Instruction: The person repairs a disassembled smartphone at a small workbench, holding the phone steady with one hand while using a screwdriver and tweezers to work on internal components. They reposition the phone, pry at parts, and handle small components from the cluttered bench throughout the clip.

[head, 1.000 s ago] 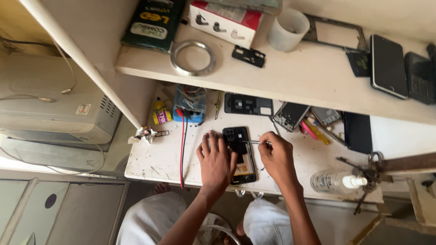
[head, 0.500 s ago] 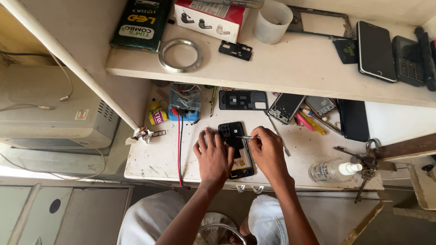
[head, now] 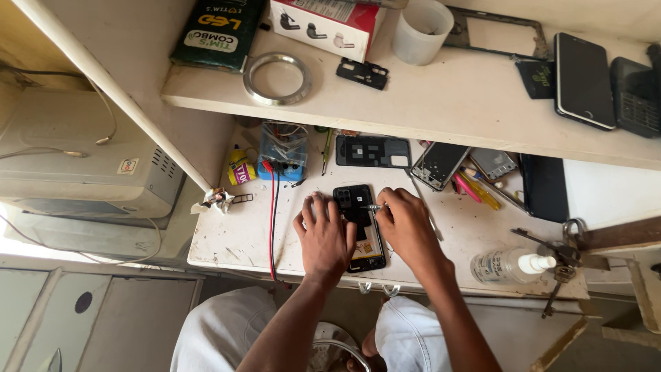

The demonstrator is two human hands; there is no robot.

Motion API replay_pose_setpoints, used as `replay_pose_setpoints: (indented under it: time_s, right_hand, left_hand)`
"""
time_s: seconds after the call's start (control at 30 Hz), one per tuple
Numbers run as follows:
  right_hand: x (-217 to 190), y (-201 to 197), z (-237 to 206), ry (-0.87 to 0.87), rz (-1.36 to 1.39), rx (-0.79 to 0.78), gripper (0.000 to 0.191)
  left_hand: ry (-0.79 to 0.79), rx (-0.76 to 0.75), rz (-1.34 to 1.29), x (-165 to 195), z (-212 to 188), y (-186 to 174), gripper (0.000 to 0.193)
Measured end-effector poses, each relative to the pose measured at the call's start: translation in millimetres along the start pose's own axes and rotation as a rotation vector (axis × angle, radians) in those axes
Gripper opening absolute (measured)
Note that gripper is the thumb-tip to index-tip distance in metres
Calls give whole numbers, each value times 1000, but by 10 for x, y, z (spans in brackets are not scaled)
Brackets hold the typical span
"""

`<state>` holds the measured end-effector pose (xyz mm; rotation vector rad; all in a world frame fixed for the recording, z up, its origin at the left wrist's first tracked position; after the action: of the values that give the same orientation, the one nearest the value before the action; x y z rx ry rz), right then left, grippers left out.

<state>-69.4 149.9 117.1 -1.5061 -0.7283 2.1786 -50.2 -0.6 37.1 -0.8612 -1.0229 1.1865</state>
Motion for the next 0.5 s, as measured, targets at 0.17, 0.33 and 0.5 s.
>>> replay_pose_setpoints:
  time_s: [0.17,0.33,0.5]
  right_hand:
    - [-77,-32,82,-54,-37,-97,13]
    - [-93,-56,196,-58,-11,-181,13]
    - [-107,-20,333,-44,-64,-257,9]
  left_hand:
    - [-6,19,-14,-9,12,-5,53]
    - [-7,21,-33,-11,13,-12,53]
    - [-8,2,2,-7,24,-18,53]
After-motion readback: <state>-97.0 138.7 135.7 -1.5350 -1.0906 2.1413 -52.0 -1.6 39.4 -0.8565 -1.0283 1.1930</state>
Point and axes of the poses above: each hand's wrist, its own z-axis towards the middle knuckle, its own y-axis out of the palm, x = y × z, the point moved 4 cm from there along z, towards the middle knuckle, and after that the axes turned 14 degrees about z, right-handed, at the moved point
